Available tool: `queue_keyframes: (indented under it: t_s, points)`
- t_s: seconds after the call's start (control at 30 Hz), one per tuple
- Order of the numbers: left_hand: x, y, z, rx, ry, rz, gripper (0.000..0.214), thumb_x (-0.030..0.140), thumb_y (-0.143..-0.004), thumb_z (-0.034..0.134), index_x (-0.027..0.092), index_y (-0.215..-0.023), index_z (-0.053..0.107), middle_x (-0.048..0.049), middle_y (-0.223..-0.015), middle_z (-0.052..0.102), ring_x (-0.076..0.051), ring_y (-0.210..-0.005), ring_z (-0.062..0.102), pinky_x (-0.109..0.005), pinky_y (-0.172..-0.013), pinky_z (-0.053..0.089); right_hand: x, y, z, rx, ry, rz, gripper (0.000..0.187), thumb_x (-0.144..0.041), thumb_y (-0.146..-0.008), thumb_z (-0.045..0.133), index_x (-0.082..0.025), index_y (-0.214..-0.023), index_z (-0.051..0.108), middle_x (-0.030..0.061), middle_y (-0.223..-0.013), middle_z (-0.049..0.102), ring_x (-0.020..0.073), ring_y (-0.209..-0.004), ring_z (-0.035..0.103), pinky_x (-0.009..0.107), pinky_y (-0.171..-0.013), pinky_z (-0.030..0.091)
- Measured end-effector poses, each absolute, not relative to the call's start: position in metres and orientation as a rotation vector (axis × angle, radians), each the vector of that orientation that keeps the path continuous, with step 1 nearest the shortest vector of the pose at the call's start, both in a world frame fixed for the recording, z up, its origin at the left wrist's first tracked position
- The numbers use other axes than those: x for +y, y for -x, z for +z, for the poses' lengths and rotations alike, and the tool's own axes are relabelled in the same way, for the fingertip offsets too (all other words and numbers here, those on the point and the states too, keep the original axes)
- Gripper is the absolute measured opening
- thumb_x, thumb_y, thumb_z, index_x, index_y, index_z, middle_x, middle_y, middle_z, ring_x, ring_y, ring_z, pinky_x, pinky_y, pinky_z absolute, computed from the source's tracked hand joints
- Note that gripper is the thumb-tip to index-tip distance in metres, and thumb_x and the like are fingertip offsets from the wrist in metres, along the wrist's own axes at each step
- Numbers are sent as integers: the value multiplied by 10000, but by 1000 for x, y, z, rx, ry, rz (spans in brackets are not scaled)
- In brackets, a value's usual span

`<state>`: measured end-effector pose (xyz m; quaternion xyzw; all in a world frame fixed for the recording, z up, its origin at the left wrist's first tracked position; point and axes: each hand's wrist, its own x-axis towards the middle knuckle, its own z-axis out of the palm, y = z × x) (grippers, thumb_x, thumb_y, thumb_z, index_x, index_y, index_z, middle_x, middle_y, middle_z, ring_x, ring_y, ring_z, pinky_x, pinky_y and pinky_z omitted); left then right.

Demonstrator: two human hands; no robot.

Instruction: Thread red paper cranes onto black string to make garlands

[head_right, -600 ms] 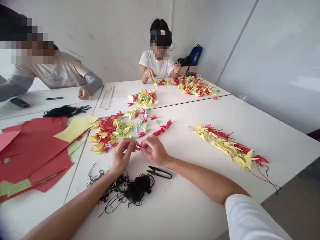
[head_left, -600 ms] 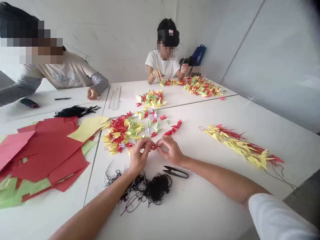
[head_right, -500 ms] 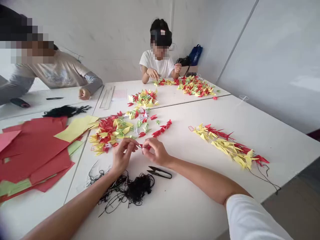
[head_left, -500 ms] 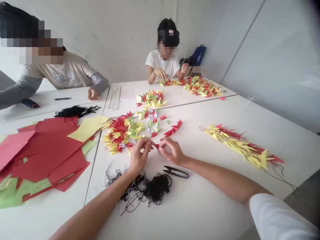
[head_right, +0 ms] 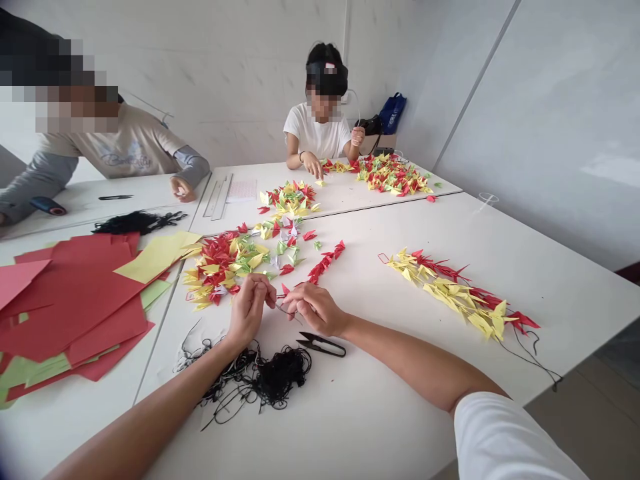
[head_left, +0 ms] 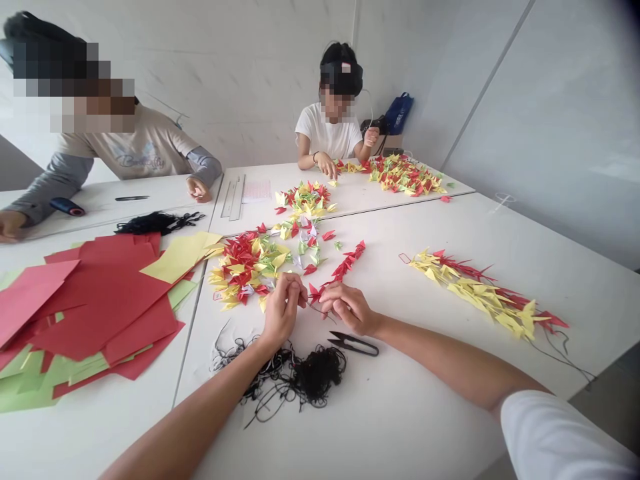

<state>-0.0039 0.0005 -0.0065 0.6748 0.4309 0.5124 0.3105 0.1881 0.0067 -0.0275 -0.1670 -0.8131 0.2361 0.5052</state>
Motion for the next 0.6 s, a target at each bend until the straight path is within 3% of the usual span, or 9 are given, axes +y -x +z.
queue_keyframes:
  t_s: [0.17, 0.23, 0.33, 0.47, 0.6]
  points:
    - [3, 5, -7, 1165, -1787, 1369, 218, 285, -1049, 363, 211, -870, 463, 31, -725, 567, -96, -573, 538, -245, -597, 455, 10, -194, -35, -2011, 303, 264, 350, -305, -1068, 225, -238, -1269, 505, 59, -881, 775, 196, -723, 691, 452, -904, 543]
    - [3, 5, -6, 1152, -1786, 1361, 220, 288, -1050, 368, 208, -870, 466, 30, -733, 581, -89, -561, 543, -241, -597, 455, 15, -193, -32, -2082, 418, 197, 327, -289, -1057, 299, -229, -1304, 505, 94, -1066, 757, 212, -900, 702, 464, -958, 520]
    - [0, 6, -5, 1114, -1786, 1354, 206, 304, -1053, 382, 206, -894, 470, 31, -737, 609, -76, -511, 525, -232, -561, 439, 24, -189, -27, -2256, 645, 172, 300, -284, -1024, 452, -203, -1302, 532, 123, -1327, 649, 250, -1247, 580, 477, -1066, 449]
    - [-7, 5, 1, 1023, -1762, 1449, 189, 311, -1057, 394, 208, -919, 472, 28, -739, 626, -65, -464, 491, -219, -491, 407, 33, -184, -31, -2402, 825, 188, 211, -189, -1020, 463, -199, -1180, 600, 88, -1227, 701, 244, -1223, 599, 488, -1088, 415]
    - [-18, 4, 24, 863, -1702, 1643, 152, 276, -1057, 409, 208, -943, 482, 20, -719, 624, -67, -448, 484, -210, -439, 395, 34, -185, -38, -2391, 888, 184, 239, -82, -974, 480, -206, -1126, 617, 70, -1146, 728, 235, -1202, 614, 516, -1132, 353]
